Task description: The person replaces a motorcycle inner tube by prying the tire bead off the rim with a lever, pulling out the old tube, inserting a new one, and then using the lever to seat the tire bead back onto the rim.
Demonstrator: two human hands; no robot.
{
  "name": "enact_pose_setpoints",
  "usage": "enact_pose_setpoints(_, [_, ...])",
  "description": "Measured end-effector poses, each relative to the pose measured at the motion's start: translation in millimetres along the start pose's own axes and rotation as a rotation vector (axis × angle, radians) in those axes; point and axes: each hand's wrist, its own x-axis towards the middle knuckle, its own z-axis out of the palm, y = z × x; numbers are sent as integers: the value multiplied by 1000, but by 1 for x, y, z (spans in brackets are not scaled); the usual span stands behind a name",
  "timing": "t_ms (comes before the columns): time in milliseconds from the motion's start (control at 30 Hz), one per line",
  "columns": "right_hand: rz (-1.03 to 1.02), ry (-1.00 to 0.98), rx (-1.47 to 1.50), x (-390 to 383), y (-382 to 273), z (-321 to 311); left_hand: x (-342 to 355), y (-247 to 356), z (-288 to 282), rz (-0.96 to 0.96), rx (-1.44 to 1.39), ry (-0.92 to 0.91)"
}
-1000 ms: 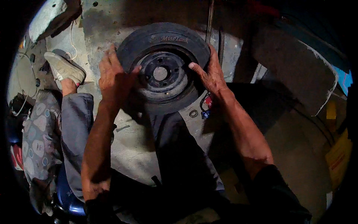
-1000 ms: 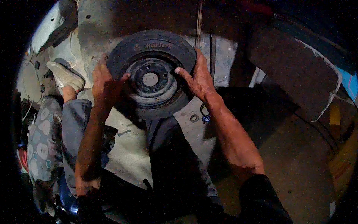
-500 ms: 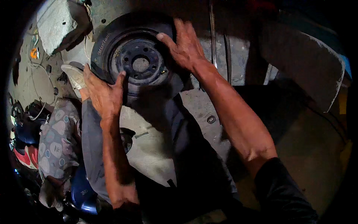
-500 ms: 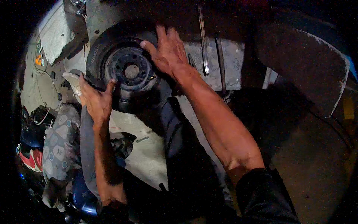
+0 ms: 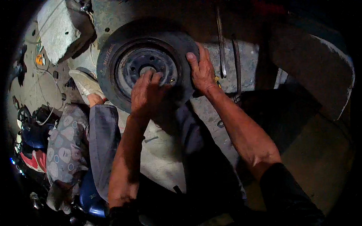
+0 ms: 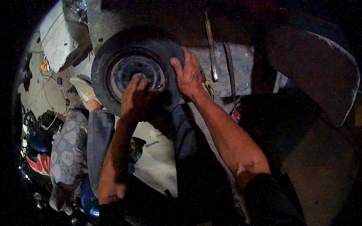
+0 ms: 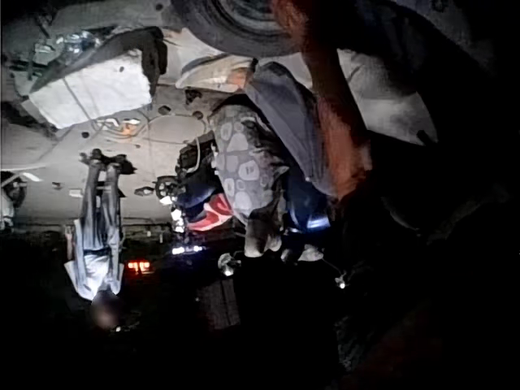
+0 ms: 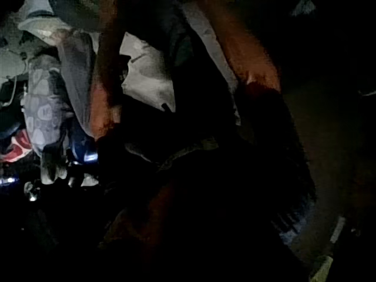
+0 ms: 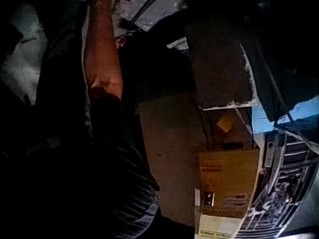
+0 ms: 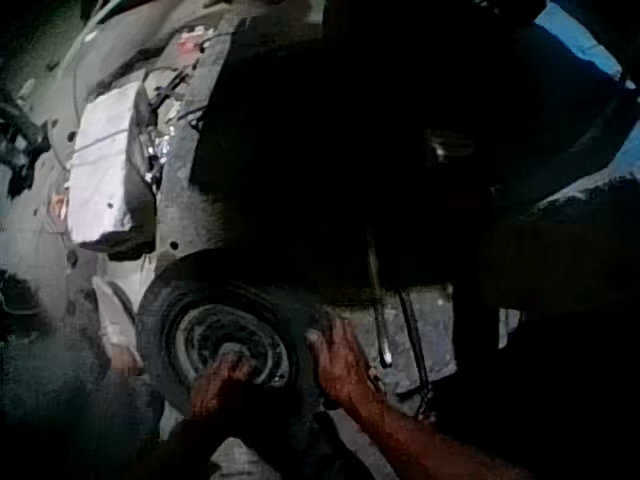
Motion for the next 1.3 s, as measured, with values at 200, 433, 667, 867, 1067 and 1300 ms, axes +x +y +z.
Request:
enact_pose_setpoints(200, [39,55,-9,-15,-7,-4,27,23,5,-211,105,-295])
enact_pose_setpoints(433, [58,-6,-73,-50,10,3,5,0,18,-114,-105,-261])
enact_pose_setpoints(667, [-68,113,-78,-21,-16,4,-35,32,23,-56,169,-52])
enact_pose_setpoints(867, [35,149,-87,2,-30,17,-53,60,45,-460,16,-7])
enact_pose_setpoints(1067, [39,210,-82,-5,-30,21,-56,52,53,-397,-123,189])
enact_pose_setpoints(1300, [29,173,-63,-6,-25,21,-49,38,43,-432,-180,109])
